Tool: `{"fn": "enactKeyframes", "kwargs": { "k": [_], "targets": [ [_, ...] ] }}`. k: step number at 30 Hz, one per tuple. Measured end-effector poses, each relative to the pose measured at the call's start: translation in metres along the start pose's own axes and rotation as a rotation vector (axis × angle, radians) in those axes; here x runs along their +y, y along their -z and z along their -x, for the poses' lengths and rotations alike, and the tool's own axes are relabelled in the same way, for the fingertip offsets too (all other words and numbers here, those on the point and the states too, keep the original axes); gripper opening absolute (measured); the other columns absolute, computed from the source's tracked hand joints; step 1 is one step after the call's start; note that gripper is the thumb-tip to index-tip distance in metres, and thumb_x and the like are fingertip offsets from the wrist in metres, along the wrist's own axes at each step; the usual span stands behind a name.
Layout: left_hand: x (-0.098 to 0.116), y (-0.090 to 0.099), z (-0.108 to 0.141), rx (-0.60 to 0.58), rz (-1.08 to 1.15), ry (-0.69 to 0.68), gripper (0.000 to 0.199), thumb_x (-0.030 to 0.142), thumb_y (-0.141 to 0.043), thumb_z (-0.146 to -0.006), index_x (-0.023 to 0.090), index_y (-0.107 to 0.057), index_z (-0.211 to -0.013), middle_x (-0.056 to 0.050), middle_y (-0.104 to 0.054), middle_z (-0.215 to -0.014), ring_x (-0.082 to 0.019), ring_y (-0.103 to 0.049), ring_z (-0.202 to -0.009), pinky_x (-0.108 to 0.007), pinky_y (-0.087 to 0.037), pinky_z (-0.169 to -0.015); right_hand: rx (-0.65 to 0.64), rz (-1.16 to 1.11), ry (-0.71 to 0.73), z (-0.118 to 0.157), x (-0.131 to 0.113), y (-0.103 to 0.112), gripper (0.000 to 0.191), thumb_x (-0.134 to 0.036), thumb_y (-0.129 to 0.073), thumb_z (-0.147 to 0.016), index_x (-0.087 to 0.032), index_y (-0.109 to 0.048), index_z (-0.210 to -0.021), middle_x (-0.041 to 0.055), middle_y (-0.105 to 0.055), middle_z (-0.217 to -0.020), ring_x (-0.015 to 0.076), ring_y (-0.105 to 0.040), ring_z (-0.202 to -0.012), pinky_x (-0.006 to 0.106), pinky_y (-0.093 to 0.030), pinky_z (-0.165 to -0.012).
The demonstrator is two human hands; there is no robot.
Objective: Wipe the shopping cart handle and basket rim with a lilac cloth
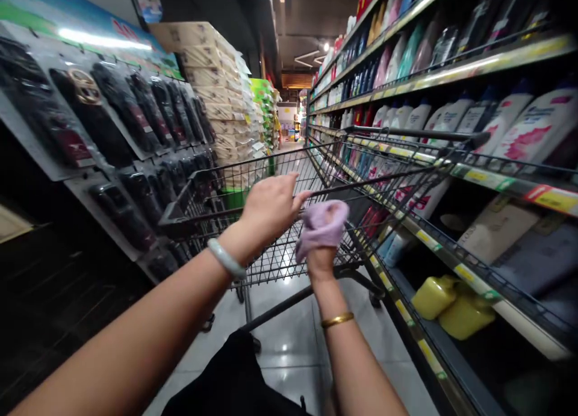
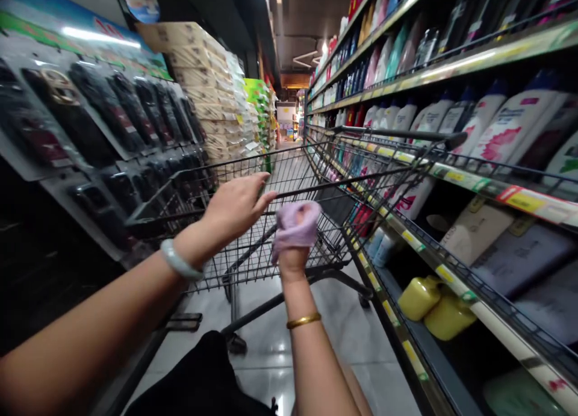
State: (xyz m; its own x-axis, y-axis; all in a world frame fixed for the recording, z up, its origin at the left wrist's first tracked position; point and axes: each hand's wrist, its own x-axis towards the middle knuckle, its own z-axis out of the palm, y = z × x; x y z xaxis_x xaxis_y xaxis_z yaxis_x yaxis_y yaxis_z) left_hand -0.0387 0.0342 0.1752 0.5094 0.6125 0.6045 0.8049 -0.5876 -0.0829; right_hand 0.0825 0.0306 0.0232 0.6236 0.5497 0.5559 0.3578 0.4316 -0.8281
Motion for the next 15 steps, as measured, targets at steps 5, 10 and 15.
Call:
{"fn": "enactKeyframes", "kwargs": {
  "k": [5,10,15],
  "targets": [
    [0.001,-0.016,-0.002,-0.083,-0.044,0.091,0.075,0.068,-0.023,-0.103,0.017,-0.076,-0.091,-0.015,-0.075,-0.082,-0.028,-0.072,-0.079,-0.034,-0.033,-0.059,0.266,0.058,-0.026,-0.024,0.017,0.026,0.077,-0.035,-0.049,-0.095,-0.016,-0.027,-0.166,0.0200,-0.040,-0.165,0.0270,-0.041,-0.153,0.051,-0.031,-0.127],
    [-0.015,-0.022,0.010,0.022,-0.075,0.087,0.081,0.068,-0.017,-0.104,0.018,-0.075,-0.078,-0.014,-0.073,-0.074,-0.026,-0.070,-0.072,-0.034,-0.017,-0.055,-0.080,0.079,0.400,-0.008,0.007,0.004,0.061,-0.033,-0.053,-0.099,-0.024,-0.044,-0.159,0.0125,-0.041,-0.166,0.0245,-0.032,-0.159,0.054,-0.024,-0.130],
    [-0.029,-0.020,0.017,0.067,-0.108,0.066,0.079,0.074,-0.022,-0.101,0.020,-0.074,-0.075,-0.010,-0.073,-0.071,-0.024,-0.067,-0.067,-0.034,-0.012,-0.056,0.027,0.120,0.305,-0.037,0.014,0.036,0.068,-0.038,-0.056,-0.099,-0.017,-0.039,-0.161,0.0175,-0.035,-0.168,0.0290,-0.033,-0.158,0.057,-0.022,-0.130]
  ]
}}
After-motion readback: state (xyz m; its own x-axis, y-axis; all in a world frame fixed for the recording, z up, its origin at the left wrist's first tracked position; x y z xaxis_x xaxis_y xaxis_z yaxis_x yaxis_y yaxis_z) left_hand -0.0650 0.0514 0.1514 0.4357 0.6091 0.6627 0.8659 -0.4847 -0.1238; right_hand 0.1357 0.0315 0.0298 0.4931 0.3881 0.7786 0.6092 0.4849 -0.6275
